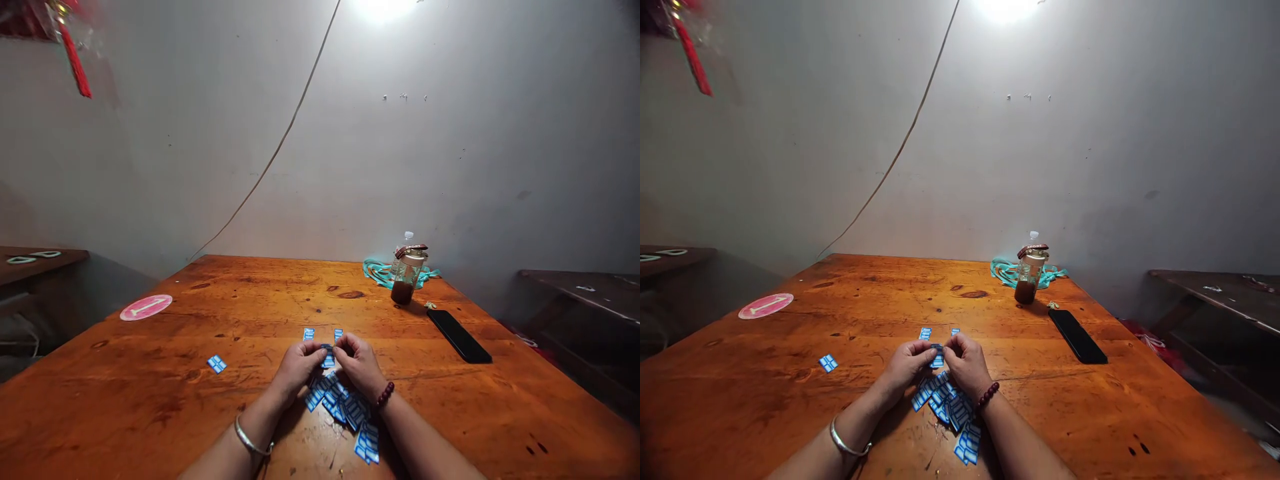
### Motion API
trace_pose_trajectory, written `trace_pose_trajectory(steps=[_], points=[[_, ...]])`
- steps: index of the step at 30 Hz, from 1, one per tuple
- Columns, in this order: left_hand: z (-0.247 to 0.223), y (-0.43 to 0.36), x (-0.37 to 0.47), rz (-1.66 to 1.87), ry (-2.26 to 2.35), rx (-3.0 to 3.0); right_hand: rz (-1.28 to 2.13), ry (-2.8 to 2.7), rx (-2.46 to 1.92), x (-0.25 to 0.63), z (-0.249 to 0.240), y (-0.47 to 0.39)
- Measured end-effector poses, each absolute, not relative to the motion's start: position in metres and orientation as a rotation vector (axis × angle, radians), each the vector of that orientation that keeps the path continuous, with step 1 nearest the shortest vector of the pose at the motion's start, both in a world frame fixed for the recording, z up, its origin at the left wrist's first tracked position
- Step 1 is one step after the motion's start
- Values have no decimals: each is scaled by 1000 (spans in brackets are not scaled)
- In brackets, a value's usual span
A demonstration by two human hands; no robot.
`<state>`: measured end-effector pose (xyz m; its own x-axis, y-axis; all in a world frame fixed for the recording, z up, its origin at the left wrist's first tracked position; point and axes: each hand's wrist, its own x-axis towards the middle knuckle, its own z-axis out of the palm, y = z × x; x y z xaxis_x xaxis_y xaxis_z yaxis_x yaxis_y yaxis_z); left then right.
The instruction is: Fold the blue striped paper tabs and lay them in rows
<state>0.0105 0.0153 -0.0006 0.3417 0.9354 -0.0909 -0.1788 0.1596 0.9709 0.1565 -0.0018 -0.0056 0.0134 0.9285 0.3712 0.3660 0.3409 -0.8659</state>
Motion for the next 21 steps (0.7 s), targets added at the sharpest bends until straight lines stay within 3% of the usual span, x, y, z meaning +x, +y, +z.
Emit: trace_pose_trajectory(steps=[5, 10, 16, 21], points=[[8, 22, -2, 1173, 936, 1121, 845, -1803, -1197, 166, -5, -6], [10, 22, -5, 1188, 959, 1126, 610, -2135, -1235, 168, -8, -11], [6, 20, 1, 1129, 925, 1138, 793, -1905, -1228, 167, -10, -5], [3, 21, 3, 1140, 894, 1159, 1208, -1412, -1118, 162, 1, -6]])
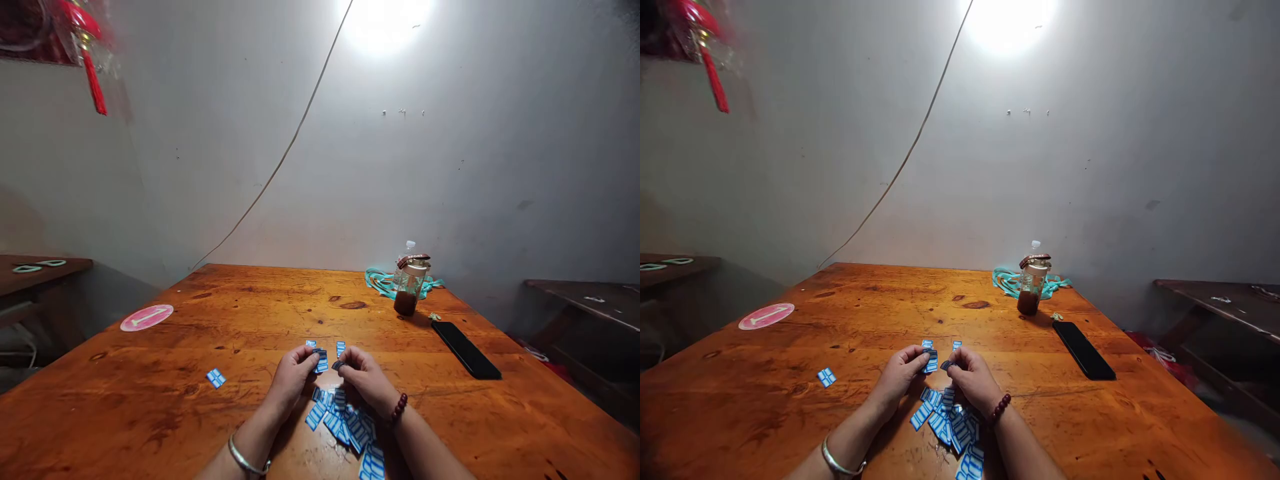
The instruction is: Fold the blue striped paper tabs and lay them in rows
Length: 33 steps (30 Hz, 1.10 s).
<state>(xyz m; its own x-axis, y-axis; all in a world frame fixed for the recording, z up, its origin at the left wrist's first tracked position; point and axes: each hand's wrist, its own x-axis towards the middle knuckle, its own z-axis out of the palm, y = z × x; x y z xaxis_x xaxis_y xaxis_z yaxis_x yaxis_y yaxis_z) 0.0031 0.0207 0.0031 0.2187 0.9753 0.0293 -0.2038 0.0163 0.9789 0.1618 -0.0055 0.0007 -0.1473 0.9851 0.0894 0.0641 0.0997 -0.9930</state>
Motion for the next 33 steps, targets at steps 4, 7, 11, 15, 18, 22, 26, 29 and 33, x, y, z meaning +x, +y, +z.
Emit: trace_pose_trajectory(steps=[4, 7, 11, 15, 18, 22, 26, 29, 33], points=[[4, 17, 7, 1148, 882, 1169, 1322, -1223, -1036, 154, 7, -8], [2, 16, 9, 1108, 908, 1168, 1304, -1215, -1085, 149, 4, -6], [0, 16, 11, 1074, 894, 1163, 1235, -1204, -1083, 143, -7, -2], [2, 15, 12, 1057, 855, 1111, 1237, -1175, -1102, 138, -15, 0], [1, 15, 10, 1039, 816, 1072, 1219, -1147, -1054, 138, -15, 0], [-3, 17, 9, 1002, 785, 1058, 1239, -1132, -1012, 141, -12, 0], [-6, 20, 10, 1020, 828, 1018, 1285, -1117, -1021, 143, -11, 1], [-3, 19, 10, 1047, 837, 1004, 1294, -1131, -1017, 143, -12, 1], [2, 15, 10, 1046, 805, 1016, 1281, -1168, -1021, 144, -14, 2]])
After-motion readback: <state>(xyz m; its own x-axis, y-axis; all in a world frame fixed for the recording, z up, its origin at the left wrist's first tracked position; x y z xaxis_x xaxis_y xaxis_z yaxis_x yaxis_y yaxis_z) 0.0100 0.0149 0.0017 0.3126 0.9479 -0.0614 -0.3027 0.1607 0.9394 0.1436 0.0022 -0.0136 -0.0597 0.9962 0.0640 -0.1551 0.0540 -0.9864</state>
